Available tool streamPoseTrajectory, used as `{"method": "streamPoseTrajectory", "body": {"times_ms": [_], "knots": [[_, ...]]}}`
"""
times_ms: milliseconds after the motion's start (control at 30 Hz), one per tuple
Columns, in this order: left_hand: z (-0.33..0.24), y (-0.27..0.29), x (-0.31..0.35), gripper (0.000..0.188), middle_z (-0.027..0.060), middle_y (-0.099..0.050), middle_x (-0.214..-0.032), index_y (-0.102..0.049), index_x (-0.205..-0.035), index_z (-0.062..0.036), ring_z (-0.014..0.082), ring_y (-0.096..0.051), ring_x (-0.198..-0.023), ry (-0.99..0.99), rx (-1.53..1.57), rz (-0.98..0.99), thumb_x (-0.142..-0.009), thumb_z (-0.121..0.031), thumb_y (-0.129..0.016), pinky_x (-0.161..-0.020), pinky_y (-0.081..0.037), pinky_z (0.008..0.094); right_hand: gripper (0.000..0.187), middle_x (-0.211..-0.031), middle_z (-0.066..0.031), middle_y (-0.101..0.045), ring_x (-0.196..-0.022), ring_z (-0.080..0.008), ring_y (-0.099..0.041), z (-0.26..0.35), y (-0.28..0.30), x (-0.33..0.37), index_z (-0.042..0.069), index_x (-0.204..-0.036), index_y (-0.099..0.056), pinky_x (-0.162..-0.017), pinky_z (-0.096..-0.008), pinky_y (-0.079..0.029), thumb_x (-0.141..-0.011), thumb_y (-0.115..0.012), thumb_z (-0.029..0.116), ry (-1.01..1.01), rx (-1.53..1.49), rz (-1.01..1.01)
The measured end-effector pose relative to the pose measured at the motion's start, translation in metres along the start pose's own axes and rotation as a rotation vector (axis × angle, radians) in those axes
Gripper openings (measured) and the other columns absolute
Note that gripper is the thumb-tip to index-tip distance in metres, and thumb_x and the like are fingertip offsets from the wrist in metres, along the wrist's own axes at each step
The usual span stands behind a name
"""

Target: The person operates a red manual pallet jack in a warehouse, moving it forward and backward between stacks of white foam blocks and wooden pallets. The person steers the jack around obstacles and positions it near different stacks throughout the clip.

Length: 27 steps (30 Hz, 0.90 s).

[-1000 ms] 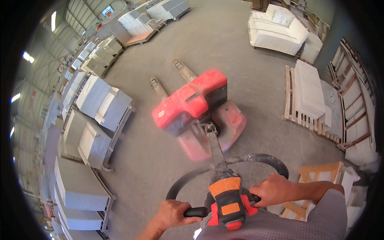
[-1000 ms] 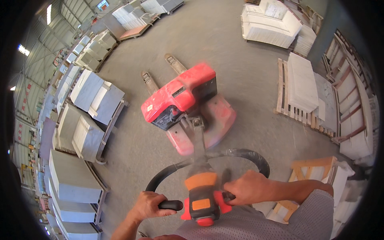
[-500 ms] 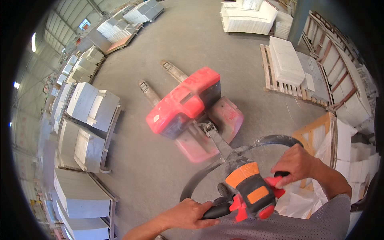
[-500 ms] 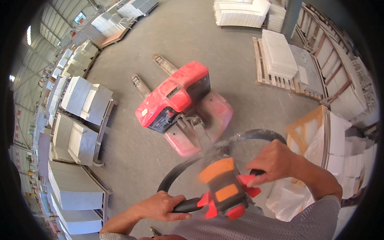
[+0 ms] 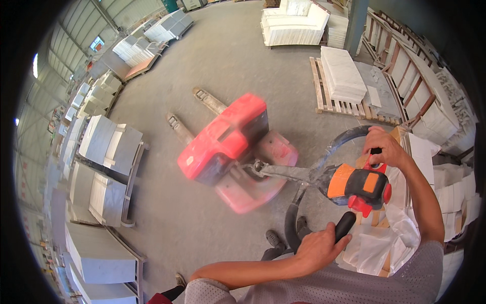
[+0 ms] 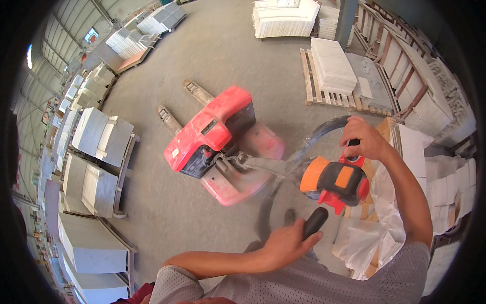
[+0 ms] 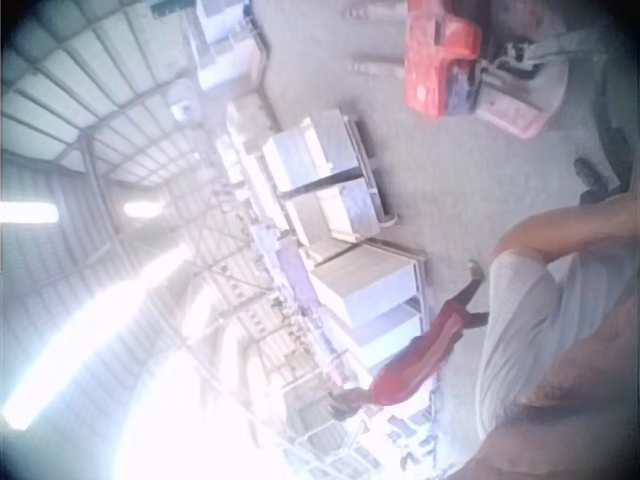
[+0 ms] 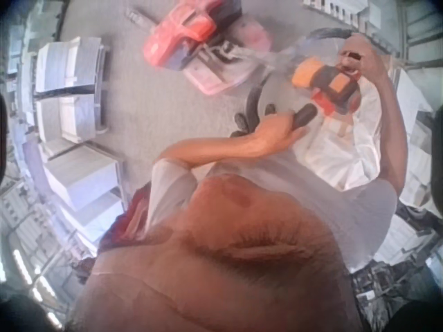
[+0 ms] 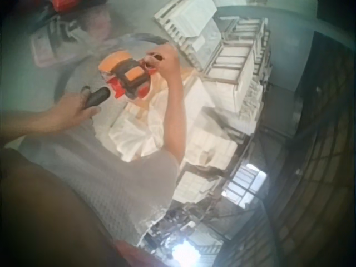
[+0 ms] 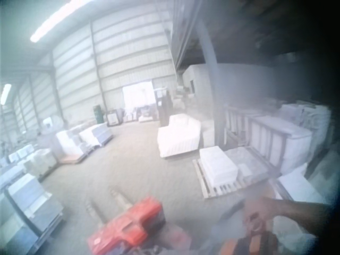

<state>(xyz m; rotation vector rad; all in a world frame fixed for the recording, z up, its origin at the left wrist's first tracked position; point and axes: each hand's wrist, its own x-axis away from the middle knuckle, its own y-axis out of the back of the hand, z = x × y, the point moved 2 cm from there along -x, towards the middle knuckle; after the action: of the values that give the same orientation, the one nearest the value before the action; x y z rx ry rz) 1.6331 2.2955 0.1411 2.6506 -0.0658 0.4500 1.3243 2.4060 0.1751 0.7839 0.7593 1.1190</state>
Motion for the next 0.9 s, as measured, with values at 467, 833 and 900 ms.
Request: {"method": "streamPoseTrajectory", "body": {"times_ms": [467, 833, 900], "knots": [[-0.039, -0.084, -0.154, 0.049, 0.0292, -0.063, -0.071, -0.042, -0.097, 0.0051, 0.0496, -0.063, -0.070, -0.017, 0.152, -0.158, -0.100, -0.043, -0.052, -0.061, -0.048, 0.0557, 0.041, -0.125, -0.0049, -0.064, -0.137, -0.0298, -0.043, -0.142, 0.049, -0.028, 0.005, -0.095, -0.070, -0.115, -0.0449, -0.033, -0.063, -0.080, 0.028, -0.065, -0.015, 0.184], [-0.032, -0.010, -0.261, 0.049, 0.0314, -0.063, -0.074, -0.042, -0.095, 0.0053, 0.0509, -0.064, -0.071, 0.075, 0.196, -0.390, -0.100, -0.042, -0.052, -0.062, -0.050, 0.0569, 0.043, -0.137, -0.0088, -0.058, -0.144, -0.0311, -0.035, -0.210, 0.058, -0.196, 0.003, -0.106, -0.070, -0.117, -0.0432, -0.032, -0.070, -0.081, 0.023, 0.119, -0.054, 0.300], [-0.023, 0.011, -0.272, 0.051, 0.0304, -0.063, -0.076, -0.042, -0.096, 0.0042, 0.0513, -0.063, -0.073, 0.097, 0.204, -0.417, -0.100, -0.045, -0.052, -0.063, -0.049, 0.0570, 0.042, -0.142, -0.0097, -0.055, -0.146, -0.0302, -0.032, -0.213, 0.055, -0.229, 0.004, -0.110, -0.070, -0.118, -0.0427, -0.031, -0.075, -0.078, 0.026, 0.119, -0.027, 0.341]]}}
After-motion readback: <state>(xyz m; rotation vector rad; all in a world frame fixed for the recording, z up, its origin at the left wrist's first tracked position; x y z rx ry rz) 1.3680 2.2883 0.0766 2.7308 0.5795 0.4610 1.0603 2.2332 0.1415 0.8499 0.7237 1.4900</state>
